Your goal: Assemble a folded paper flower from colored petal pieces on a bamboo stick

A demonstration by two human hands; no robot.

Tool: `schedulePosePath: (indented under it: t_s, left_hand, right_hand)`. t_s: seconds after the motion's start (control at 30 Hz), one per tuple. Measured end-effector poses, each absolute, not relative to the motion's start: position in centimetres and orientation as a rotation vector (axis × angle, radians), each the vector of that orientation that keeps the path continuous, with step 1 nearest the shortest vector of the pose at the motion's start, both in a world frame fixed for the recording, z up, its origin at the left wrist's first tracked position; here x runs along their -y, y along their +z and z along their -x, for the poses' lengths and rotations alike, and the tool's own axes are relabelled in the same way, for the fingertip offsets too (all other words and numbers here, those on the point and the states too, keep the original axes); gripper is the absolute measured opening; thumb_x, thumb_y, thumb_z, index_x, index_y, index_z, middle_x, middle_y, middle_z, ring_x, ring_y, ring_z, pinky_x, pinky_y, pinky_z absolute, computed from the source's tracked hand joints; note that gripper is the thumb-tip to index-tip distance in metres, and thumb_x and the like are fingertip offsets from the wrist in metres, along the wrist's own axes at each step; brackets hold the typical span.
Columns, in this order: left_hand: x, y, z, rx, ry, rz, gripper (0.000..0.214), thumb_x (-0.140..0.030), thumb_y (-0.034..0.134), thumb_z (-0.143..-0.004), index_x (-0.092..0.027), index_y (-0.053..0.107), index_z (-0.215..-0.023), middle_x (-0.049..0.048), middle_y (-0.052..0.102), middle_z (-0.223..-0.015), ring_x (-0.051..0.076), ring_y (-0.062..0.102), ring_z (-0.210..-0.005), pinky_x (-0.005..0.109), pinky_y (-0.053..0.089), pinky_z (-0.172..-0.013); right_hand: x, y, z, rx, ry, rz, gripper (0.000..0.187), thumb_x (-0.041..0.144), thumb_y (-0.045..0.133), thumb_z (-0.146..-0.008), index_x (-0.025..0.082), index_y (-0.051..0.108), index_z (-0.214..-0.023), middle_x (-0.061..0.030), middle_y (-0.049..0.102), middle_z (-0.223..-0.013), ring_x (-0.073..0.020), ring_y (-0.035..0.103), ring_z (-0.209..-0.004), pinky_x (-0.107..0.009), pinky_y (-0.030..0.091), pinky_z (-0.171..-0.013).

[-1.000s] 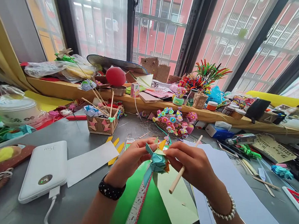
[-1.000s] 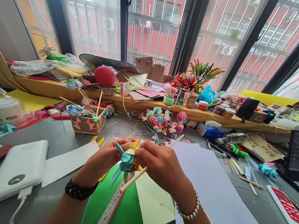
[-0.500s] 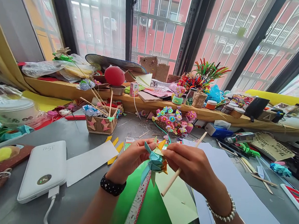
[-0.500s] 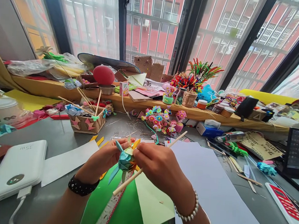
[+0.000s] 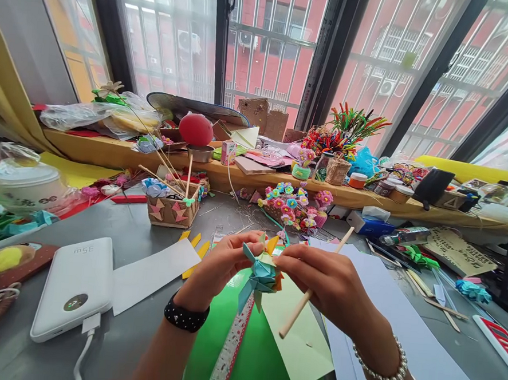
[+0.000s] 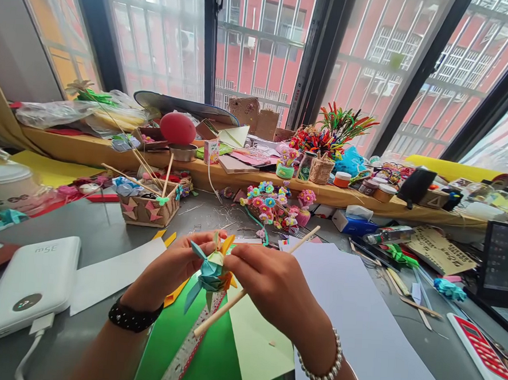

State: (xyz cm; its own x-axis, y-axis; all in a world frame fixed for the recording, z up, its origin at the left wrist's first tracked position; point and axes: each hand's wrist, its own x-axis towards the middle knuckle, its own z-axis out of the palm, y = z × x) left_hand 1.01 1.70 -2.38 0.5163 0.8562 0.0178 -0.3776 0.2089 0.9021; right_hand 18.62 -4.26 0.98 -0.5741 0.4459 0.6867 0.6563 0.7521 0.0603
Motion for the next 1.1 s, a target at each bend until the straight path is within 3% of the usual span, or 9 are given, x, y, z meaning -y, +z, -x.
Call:
schedulePosePath:
  t_s: [0.13, 0.33, 0.6, 0.83, 1.1]
  left_hand:
    - [-1.4, -2.0, -0.8, -0.555, 0.942, -1.074, 0.015, -0.026, 0.071, -0.062, -0.014, 0.066, -0.069, 0.0017, 0.057, -0.084, 0.01, 0.052, -0.067, 0.019, 0.041, -0.06]
    - [-1.3, -2.0, -0.8, -0.554, 0.89, -1.137, 0.015, -0.026, 0.068, -0.068, -0.015, 0.066, -0.078, 0.0023, 0.06, -0.085, 0.01, 0.053, -0.07, 0.018, 0.042, -0.063]
    - [-1.6, -1.9, -0.9, -0.589, 0.956, -0.991, 0.018, -0.025, 0.075, -0.058, -0.013, 0.063, -0.064, -0.0009, 0.058, -0.063, 0.007, 0.052, -0.058, 0.017, 0.042, -0.057]
    - [-1.6, -2.7, -1.9, -0.534, 0.865, -0.995, 0.019, -0.027, 0.074, -0.06, -0.013, 0.065, -0.07, 0.0002, 0.061, -0.062, 0.009, 0.054, -0.057, 0.021, 0.042, -0.061]
    - [-1.9, -3.1, -2.1, -0.509, 0.915, -0.908, 0.019, -0.022, 0.077, -0.055, -0.013, 0.063, -0.065, -0.0011, 0.059, -0.065, 0.007, 0.051, -0.056, 0.018, 0.039, -0.056]
  right_hand:
    - [4.2, 1.3, -18.7, 2.17, -0.15, 0.861, 0.029, 0.007, 0.042, -0.085, 0.02, 0.057, -0.107, -0.0047, 0.066, -0.096, -0.0111, 0.062, -0.08, -0.02, 0.049, -0.065]
    - [3.8, 0.8, -18.2, 2.183, 0.065, 0.875, 0.045, 0.0, 0.038, -0.081, 0.022, 0.051, -0.117, -0.0045, 0.061, -0.111, -0.0131, 0.058, -0.098, -0.024, 0.05, -0.077]
    - [3.6, 0.5, -18.1, 2.14, 0.166, 0.902, 0.045, 0.002, 0.037, -0.079, 0.024, 0.054, -0.114, -0.0046, 0.062, -0.108, -0.0146, 0.061, -0.091, -0.027, 0.052, -0.073]
    - [2.9, 0.3, -18.1, 2.008, 0.183, 0.961, 0.033, 0.008, 0.042, -0.08, 0.021, 0.062, -0.102, -0.0045, 0.062, -0.088, -0.014, 0.06, -0.077, -0.025, 0.05, -0.065]
    - [2.6, 0.4, -18.3, 2.034, 0.325, 0.973, 0.038, 0.003, 0.043, -0.075, 0.024, 0.066, -0.097, -0.0045, 0.06, -0.089, -0.0146, 0.058, -0.082, -0.027, 0.049, -0.069]
